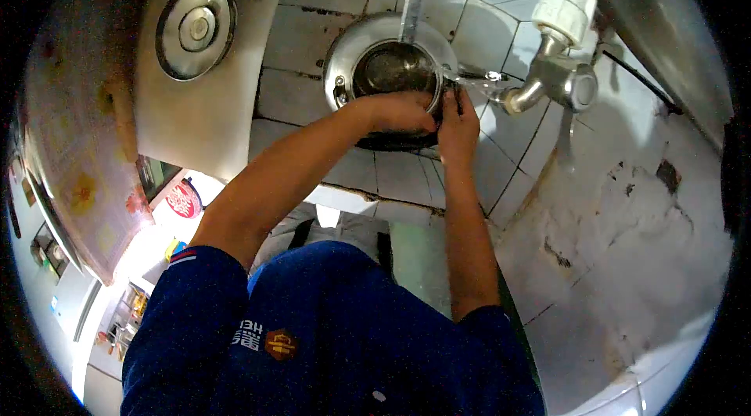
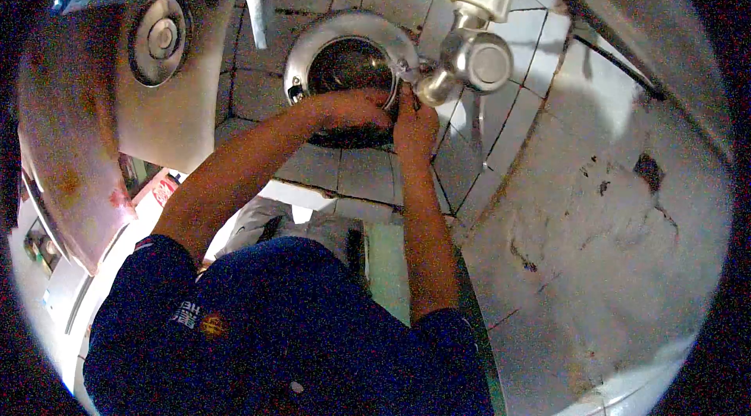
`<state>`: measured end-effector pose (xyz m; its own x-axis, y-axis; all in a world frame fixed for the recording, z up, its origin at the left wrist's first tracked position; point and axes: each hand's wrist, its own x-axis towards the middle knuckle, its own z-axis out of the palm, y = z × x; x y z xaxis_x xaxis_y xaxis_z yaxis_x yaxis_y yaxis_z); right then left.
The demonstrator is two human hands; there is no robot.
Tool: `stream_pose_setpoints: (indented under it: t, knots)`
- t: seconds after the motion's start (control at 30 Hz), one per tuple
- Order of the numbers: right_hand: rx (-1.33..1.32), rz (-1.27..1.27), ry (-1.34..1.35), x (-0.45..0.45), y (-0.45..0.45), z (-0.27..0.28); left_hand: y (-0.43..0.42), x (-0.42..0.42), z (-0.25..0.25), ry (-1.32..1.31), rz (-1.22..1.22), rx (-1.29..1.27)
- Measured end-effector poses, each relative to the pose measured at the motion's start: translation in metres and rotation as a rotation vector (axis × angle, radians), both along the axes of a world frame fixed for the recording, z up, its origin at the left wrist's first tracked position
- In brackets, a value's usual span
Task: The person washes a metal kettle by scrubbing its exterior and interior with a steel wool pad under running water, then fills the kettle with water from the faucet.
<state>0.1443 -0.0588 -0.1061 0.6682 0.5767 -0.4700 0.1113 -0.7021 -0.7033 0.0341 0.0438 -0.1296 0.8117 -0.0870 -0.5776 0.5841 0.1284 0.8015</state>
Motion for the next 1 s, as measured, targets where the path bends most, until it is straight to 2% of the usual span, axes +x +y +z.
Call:
stream_pose_setpoints:
  t: [0.07,0.1,0.17,0.2,0.23,0.27,0.33,0.4,0.43,0.5,0.53,0.6,0.63,0.67,0.7,0.73,0.77,0.83,0.87,0.93,0.97,1.0]
  knots:
    - [0.052,-0.037,-0.075,0.004,0.003,0.004,0.004,0.004,0.000,0.110,0.568,-0.430]
    - [0.013,-0.021,-0.121,0.004,0.009,0.027,0.006,0.006,0.003,0.105,0.564,-0.429]
    - [-0.124,-0.053,-0.241,0.000,0.028,0.079,0.010,0.015,0.009,0.132,1.016,-0.690]
    - [-0.118,-0.049,-0.247,0.000,0.023,0.085,0.011,0.019,0.004,0.123,1.018,-0.688]
    - [0.105,-0.112,-0.183,0.003,0.018,0.088,0.013,0.022,-0.001,0.014,0.921,-0.399]
    - [0.320,-0.174,-0.114,0.008,0.012,0.089,0.012,0.024,-0.007,0.019,0.883,-0.258]
    - [0.385,-0.118,-0.142,0.017,0.007,0.078,0.014,0.030,-0.008,0.050,0.801,0.029]
    - [0.275,-0.128,0.077,0.020,0.008,0.071,0.017,0.038,-0.015,-0.080,0.762,0.018]
    - [0.275,-0.126,0.075,0.015,0.015,0.068,0.020,0.041,-0.009,-0.124,0.750,0.014]
    - [0.496,0.031,-0.031,-0.002,0.039,0.056,0.021,0.043,-0.003,-0.240,0.836,-0.140]
    - [0.502,0.029,-0.028,-0.004,0.045,0.051,0.023,0.043,-0.002,-0.279,0.862,-0.189]
    - [0.416,0.240,-0.580,-0.008,0.050,0.041,0.025,0.037,-0.013,-0.472,0.639,-0.169]
    - [0.368,0.260,-0.565,-0.005,0.048,0.031,0.028,0.033,-0.016,-0.400,0.432,0.319]
    - [0.368,0.259,-0.558,-0.003,0.045,0.022,0.023,0.027,-0.017,-0.394,0.431,0.320]
    - [0.351,0.334,-0.666,0.001,0.043,0.014,0.025,0.021,0.032,-0.156,0.072,0.567]
    - [0.333,0.408,-0.774,0.004,0.043,0.011,0.028,0.014,0.060,0.091,-0.295,0.794]
    - [0.310,0.531,-0.820,0.006,0.043,0.016,0.031,0.004,0.058,0.092,-0.298,0.796]
    - [0.316,0.595,-0.831,0.011,0.043,0.012,0.041,-0.017,0.056,-0.038,0.294,1.235]
    - [0.325,0.671,-0.838,0.013,0.046,0.008,0.050,-0.022,0.055,-0.160,0.379,1.522]
    - [0.373,0.658,-0.828,0.008,0.054,0.009,0.065,-0.027,0.031,-0.013,0.359,1.351]
    - [0.302,0.696,-0.874,0.006,0.061,0.013,0.073,-0.024,0.016,-0.011,0.363,1.359]
    - [0.223,0.733,-0.918,0.004,0.066,0.019,0.079,-0.019,0.004,-0.027,0.447,1.225]
